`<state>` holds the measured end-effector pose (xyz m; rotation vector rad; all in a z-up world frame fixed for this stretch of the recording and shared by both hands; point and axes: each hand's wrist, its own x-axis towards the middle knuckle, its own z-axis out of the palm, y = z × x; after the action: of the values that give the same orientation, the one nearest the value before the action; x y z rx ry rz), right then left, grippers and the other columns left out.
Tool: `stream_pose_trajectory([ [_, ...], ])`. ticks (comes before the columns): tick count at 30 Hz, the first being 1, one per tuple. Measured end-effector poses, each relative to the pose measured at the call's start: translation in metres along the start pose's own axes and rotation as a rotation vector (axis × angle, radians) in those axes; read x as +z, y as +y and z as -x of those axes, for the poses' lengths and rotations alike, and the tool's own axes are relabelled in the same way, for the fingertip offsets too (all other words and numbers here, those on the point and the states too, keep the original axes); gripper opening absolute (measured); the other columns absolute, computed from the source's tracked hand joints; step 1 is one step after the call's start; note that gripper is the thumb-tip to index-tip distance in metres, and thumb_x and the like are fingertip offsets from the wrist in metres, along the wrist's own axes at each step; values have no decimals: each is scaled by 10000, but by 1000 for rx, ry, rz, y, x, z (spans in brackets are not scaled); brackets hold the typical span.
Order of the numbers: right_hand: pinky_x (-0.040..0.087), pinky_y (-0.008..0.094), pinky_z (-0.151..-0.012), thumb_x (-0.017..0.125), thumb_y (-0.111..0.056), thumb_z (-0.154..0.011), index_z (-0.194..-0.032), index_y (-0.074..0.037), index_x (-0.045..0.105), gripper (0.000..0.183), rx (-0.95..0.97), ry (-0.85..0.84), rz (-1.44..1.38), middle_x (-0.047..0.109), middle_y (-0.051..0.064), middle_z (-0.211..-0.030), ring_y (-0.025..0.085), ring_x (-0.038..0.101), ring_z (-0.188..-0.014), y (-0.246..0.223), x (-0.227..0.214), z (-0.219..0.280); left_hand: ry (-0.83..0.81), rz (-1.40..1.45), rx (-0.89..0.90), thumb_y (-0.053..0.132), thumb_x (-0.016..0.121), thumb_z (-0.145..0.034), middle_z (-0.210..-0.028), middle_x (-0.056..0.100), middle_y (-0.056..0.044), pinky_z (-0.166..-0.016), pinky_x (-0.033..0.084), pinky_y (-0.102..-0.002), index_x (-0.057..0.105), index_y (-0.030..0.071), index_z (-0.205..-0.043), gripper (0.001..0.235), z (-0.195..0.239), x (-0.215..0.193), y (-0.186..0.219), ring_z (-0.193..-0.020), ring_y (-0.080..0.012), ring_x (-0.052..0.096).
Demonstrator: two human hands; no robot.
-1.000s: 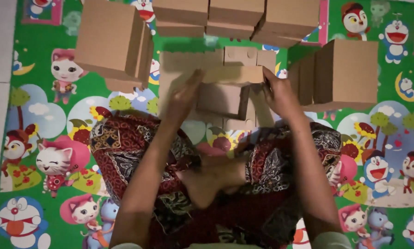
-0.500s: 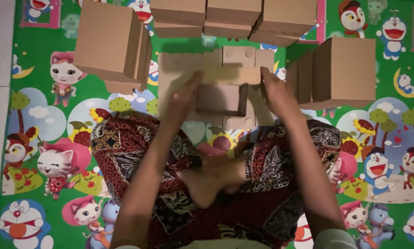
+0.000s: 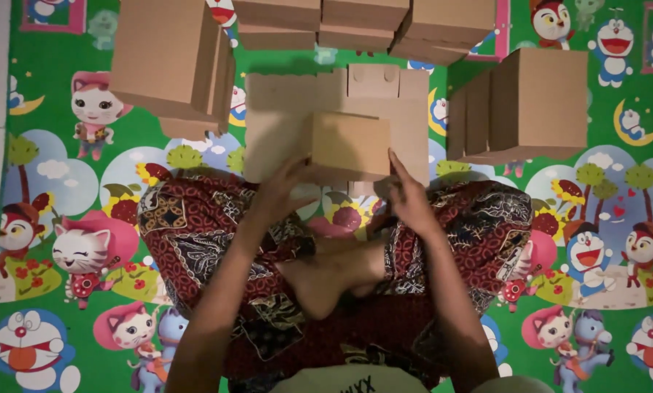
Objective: Folding flat cardboard sheets into boxes and stacking them.
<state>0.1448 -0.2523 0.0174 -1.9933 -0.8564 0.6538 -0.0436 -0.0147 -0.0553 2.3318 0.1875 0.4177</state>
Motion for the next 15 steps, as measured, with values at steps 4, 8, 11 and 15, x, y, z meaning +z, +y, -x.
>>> stream_pose_trajectory([
  [4, 504, 584, -1027, 584, -70, -984, -1604, -113, 337, 669, 94, -35, -58, 559, 307, -1411, 461, 619, -1202, 2, 0, -8, 108, -1, -95, 408, 759, -942, -1306, 608, -144, -934, 586, -472, 636, 198, -1380, 502, -2, 13, 7, -1110, -357, 668],
  [8, 513, 595, -997, 685, -264, -986, -1554, -87, 410, 656, 120, 41, -119, 550, 309, -1415, 499, 614, -1193, 10, 4, -17, 295, 894, -428, 325, 665, -1026, -1268, 629, -49, -969, 540, -414, 663, 203, -1318, 316, -13, 14, 22, -1052, -146, 628],
  [11, 541, 566, -966, 722, -193, -976, -1515, -97, 481, 599, 90, 133, -152, 574, 269, -1384, 427, 671, -1128, 19, 11, -21, 378, 530, -670, 307, 483, -1104, -1433, 539, -193, -1063, 495, -498, 455, 120, -1509, 447, -8, 21, 28, -1297, -323, 563],
  [15, 578, 514, -898, 754, -69, -942, -1489, -139, 551, 587, 6, 181, -182, 542, 219, -1378, 365, 667, -1065, 22, 16, -27, 307, 498, -703, 74, 547, -1044, -1474, 454, -290, -1119, 454, -557, 370, 2, -1530, 522, -5, 28, 27, -1328, -423, 523],
])
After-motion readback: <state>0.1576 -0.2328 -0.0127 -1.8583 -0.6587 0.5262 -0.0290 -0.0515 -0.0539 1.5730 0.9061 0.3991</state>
